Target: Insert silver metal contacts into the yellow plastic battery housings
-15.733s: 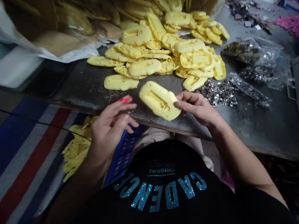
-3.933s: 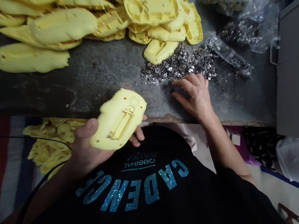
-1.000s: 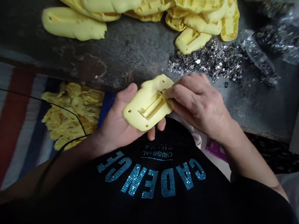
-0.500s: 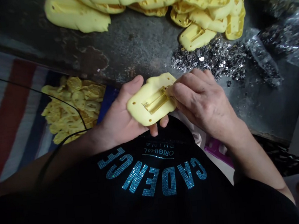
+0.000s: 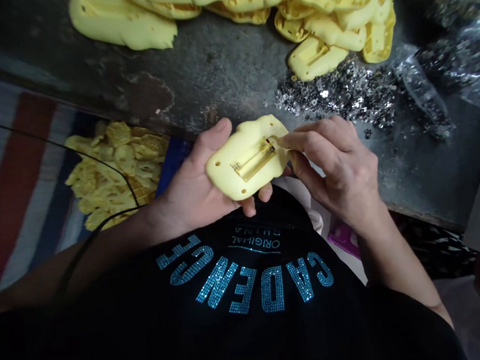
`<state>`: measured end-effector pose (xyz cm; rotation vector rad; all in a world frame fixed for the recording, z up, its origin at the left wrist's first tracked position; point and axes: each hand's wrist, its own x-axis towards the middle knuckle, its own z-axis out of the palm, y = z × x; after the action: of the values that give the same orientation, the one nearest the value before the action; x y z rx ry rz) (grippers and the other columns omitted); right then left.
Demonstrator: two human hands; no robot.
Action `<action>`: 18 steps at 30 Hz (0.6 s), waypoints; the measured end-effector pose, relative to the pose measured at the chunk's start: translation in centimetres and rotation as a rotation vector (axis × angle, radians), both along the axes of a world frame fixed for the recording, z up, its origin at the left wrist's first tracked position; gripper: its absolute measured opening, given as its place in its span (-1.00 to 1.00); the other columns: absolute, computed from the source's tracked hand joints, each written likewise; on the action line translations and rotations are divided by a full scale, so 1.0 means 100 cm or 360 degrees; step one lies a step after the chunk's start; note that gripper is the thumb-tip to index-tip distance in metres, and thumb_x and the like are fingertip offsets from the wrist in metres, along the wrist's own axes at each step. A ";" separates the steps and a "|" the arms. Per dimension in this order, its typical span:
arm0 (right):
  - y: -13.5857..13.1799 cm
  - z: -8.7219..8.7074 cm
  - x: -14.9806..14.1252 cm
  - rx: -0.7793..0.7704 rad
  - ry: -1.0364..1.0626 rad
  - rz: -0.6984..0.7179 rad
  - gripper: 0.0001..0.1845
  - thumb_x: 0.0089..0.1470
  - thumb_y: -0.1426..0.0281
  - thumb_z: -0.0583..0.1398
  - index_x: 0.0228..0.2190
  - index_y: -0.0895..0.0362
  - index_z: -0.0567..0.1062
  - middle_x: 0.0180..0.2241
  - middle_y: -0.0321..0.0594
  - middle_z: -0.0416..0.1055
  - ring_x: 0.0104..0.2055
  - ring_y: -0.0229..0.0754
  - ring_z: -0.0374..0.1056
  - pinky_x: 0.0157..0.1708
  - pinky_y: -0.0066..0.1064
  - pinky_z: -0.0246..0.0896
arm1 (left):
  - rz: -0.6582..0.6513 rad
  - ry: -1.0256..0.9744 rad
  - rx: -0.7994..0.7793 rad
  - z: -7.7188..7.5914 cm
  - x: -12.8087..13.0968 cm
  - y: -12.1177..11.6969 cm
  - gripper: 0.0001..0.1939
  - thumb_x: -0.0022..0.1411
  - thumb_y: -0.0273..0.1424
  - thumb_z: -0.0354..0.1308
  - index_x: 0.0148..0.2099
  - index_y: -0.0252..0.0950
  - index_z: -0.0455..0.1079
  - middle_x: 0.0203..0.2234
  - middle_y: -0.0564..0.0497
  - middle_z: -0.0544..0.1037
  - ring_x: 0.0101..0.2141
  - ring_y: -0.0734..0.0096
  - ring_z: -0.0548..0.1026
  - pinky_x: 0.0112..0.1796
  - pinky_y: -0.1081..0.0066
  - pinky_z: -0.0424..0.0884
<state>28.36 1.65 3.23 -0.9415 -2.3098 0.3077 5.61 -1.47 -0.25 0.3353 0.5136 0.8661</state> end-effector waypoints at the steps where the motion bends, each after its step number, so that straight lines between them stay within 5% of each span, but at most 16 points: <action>1: 0.002 -0.003 0.001 -0.0038 0.0058 -0.0024 -0.76 0.41 0.39 0.34 0.04 -0.12 0.68 -0.05 -0.21 0.71 -0.06 0.00 0.61 -0.05 -0.08 0.53 | 0.0000 0.0021 0.0021 0.000 0.000 -0.001 -0.34 0.51 0.15 0.16 0.25 -0.33 0.54 -0.21 -0.11 0.70 -0.44 0.34 0.67 -0.59 0.51 0.58; 7: 0.012 -0.009 0.001 -0.0236 0.0283 -0.0010 -0.90 0.38 0.29 0.39 -0.08 -0.07 0.69 -0.13 -0.20 0.66 -0.08 -0.01 0.60 -0.14 -0.09 0.55 | 0.0088 0.0217 0.0137 0.004 0.002 -0.012 -0.36 0.55 0.16 0.11 0.27 -0.26 0.56 -0.13 -0.12 0.70 -0.38 0.37 0.69 -0.52 0.56 0.59; 18: -0.018 -0.034 0.002 0.0581 -0.0043 -0.0183 -0.50 0.41 0.44 0.33 0.28 -0.18 0.60 -0.06 -0.23 0.72 -0.14 -0.02 0.57 -0.17 -0.10 0.38 | 0.0105 0.0123 0.0156 0.001 0.009 -0.007 -0.28 0.48 0.22 0.16 0.22 -0.33 0.58 -0.25 -0.08 0.67 -0.44 0.36 0.67 -0.64 0.56 0.48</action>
<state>28.53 -0.11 -0.21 -0.8887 -2.2219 -0.1716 6.55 -2.16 -0.18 0.4448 0.5574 0.9467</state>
